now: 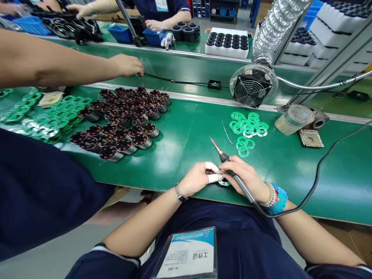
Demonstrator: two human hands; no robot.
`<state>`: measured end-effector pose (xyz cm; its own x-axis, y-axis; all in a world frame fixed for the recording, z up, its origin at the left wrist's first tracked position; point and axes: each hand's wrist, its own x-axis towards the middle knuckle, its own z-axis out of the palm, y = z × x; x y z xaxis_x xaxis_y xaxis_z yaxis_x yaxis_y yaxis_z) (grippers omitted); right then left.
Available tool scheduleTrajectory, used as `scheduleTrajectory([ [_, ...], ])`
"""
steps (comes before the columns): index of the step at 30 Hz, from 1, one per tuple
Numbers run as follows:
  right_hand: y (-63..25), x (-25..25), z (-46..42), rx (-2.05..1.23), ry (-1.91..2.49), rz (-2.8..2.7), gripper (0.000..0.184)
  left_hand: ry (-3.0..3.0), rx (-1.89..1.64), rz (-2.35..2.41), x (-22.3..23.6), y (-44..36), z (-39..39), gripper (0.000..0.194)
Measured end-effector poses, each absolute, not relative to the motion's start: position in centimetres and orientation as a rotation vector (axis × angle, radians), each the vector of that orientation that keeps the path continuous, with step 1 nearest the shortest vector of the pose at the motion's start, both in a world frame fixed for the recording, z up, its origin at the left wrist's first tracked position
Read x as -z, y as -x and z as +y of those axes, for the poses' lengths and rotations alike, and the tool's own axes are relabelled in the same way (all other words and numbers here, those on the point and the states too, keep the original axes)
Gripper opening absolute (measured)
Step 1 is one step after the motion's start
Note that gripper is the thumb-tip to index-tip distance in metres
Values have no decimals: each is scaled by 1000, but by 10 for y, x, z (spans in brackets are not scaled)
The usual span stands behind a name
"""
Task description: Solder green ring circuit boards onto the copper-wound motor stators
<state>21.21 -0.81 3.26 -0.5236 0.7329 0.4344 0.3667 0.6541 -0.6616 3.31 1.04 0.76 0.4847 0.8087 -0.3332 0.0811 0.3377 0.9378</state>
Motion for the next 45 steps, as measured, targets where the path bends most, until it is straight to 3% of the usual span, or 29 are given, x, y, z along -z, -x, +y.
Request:
scheduleTrajectory([
  [13, -198, -20, -28, -440, 1067, -2032, 24, -994, -631, 812, -5, -24, 9, 22],
  [18, -216, -34, -37, -522, 1121, -1948, 16, -1012, -557, 786, -4, -20, 13, 19],
  [27, -236, -49, -56, -595, 1004, -1961, 31, -1154, -547, 769, -4, -18, 13, 13],
  [45, -244, -57, -60, -705, 974, -2044, 28, -1371, -571, 784, -3, -18, 9, 8],
])
